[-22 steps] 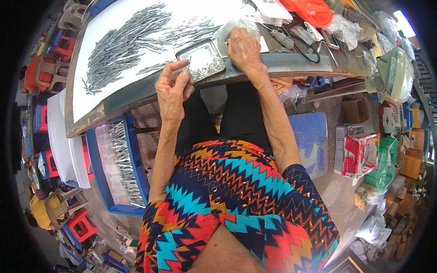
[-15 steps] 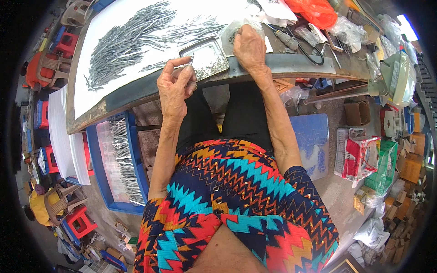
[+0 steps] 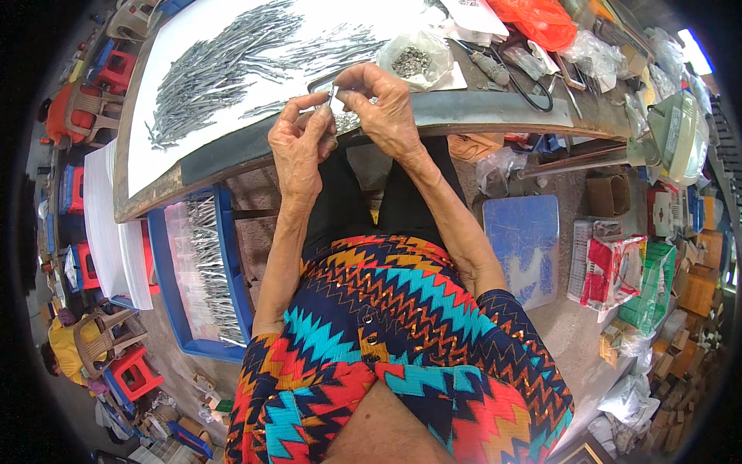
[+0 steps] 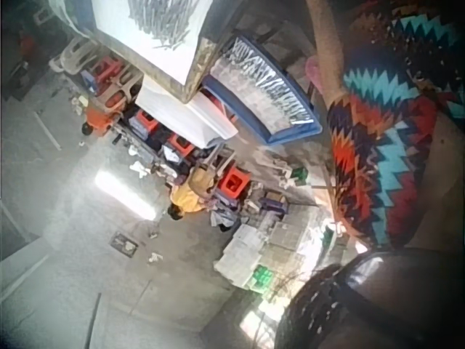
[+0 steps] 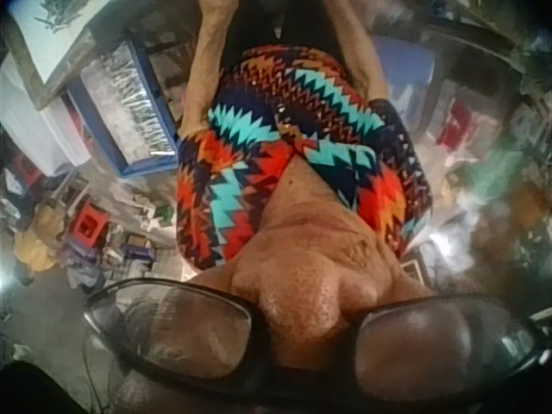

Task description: Assembling small metal pins into a metal fixture at a workbench.

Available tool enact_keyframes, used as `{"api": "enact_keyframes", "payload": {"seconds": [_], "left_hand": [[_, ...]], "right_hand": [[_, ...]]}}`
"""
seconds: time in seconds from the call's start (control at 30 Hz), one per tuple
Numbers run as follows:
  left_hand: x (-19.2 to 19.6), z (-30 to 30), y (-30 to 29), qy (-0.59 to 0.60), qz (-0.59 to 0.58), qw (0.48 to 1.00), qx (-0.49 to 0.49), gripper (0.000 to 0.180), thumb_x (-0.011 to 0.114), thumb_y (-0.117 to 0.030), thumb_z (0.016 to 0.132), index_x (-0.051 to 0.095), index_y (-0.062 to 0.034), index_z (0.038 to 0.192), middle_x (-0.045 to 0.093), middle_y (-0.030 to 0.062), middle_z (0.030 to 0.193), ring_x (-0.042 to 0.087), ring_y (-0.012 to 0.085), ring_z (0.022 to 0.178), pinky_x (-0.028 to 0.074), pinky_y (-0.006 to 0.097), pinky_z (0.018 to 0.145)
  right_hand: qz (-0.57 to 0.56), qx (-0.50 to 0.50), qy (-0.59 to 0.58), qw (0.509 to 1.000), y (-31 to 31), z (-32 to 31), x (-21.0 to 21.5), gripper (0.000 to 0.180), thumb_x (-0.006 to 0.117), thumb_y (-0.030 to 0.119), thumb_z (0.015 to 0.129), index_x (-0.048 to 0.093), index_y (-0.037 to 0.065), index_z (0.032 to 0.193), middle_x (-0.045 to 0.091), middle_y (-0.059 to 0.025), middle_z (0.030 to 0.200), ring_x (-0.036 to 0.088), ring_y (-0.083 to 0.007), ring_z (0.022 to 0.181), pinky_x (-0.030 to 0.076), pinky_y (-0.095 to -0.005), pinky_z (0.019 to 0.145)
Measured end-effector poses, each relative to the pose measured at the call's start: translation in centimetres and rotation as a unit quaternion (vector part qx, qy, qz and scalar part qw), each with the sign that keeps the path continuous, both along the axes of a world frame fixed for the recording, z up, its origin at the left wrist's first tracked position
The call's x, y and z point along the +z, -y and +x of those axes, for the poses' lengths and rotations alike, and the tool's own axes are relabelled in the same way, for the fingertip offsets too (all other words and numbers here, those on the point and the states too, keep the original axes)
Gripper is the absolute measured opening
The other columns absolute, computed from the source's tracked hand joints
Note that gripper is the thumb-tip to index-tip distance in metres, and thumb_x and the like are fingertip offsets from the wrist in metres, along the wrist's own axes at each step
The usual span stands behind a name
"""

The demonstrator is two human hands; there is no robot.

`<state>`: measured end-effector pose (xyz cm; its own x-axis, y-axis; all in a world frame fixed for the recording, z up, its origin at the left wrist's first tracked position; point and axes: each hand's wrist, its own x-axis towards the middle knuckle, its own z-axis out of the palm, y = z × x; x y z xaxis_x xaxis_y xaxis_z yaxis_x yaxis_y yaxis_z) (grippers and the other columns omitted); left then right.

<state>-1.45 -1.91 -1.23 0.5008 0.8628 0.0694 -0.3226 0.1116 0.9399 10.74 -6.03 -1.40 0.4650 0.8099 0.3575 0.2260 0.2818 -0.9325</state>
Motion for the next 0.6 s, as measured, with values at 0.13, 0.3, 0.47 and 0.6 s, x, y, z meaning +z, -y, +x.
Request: {"api": "enact_keyframes", "payload": {"seconds": [0.13, 0.3, 0.47, 0.6], "left_hand": [[0.05, 0.0, 0.19, -0.019, 0.016, 1.0, 0.017, 0.014, 0.056, -0.006, 0.083, 0.057, -0.0016, 0.096, 0.053, 0.0008, 0.062, 0.038, 0.0016, 0.045, 0.027, 0.015, 0.039], [-0.02, 0.08, 0.3, -0.033, 0.044, 0.998, 0.032, 0.014, 0.055, -0.006, 0.084, 0.057, -0.0018, 0.097, 0.055, -0.0008, 0.064, 0.039, 0.0003, 0.05, 0.028, 0.015, 0.041], [-0.78, 0.21, 0.13, -0.052, 0.095, 0.993, 0.042, 0.015, 0.054, -0.007, 0.084, 0.056, -0.002, 0.098, 0.056, -0.0012, 0.067, 0.04, -0.0003, 0.051, 0.028, 0.014, 0.042], [-0.84, 0.11, 0.1, -0.045, 0.091, 0.994, 0.035, 0.015, 0.054, -0.007, 0.084, 0.056, -0.0019, 0.098, 0.055, -0.0007, 0.067, 0.04, 0.0, 0.05, 0.028, 0.014, 0.042]], "right_hand": [[0.013, -0.007, 0.019, 1.0, 0.04, -0.58, -0.04, 0.013, 0.06, 0.001, 0.076, 0.057, -0.001, 0.089, 0.06, -0.0054, 0.077, 0.058, -0.009, 0.069, 0.048, -0.0217, 0.059], [0.002, -0.006, -0.005, 1.0, 0.14, -0.87, -0.12, 0.013, 0.06, 0.0, 0.076, 0.056, -0.001, 0.089, 0.06, -0.0055, 0.076, 0.058, -0.009, 0.068, 0.048, -0.0209, 0.058], [0.005, -0.012, 0.0, 1.0, 0.09, -1.03, -0.38, 0.013, 0.06, 0.0, 0.076, 0.055, -0.001, 0.089, 0.06, -0.0054, 0.076, 0.058, -0.0089, 0.066, 0.048, -0.0204, 0.057], [0.007, -0.023, 0.022, 0.999, 0.14, -1.05, -0.38, 0.013, 0.06, 0.0, 0.076, 0.055, -0.001, 0.088, 0.061, -0.0058, 0.076, 0.059, -0.0095, 0.068, 0.048, -0.0208, 0.057]]}}
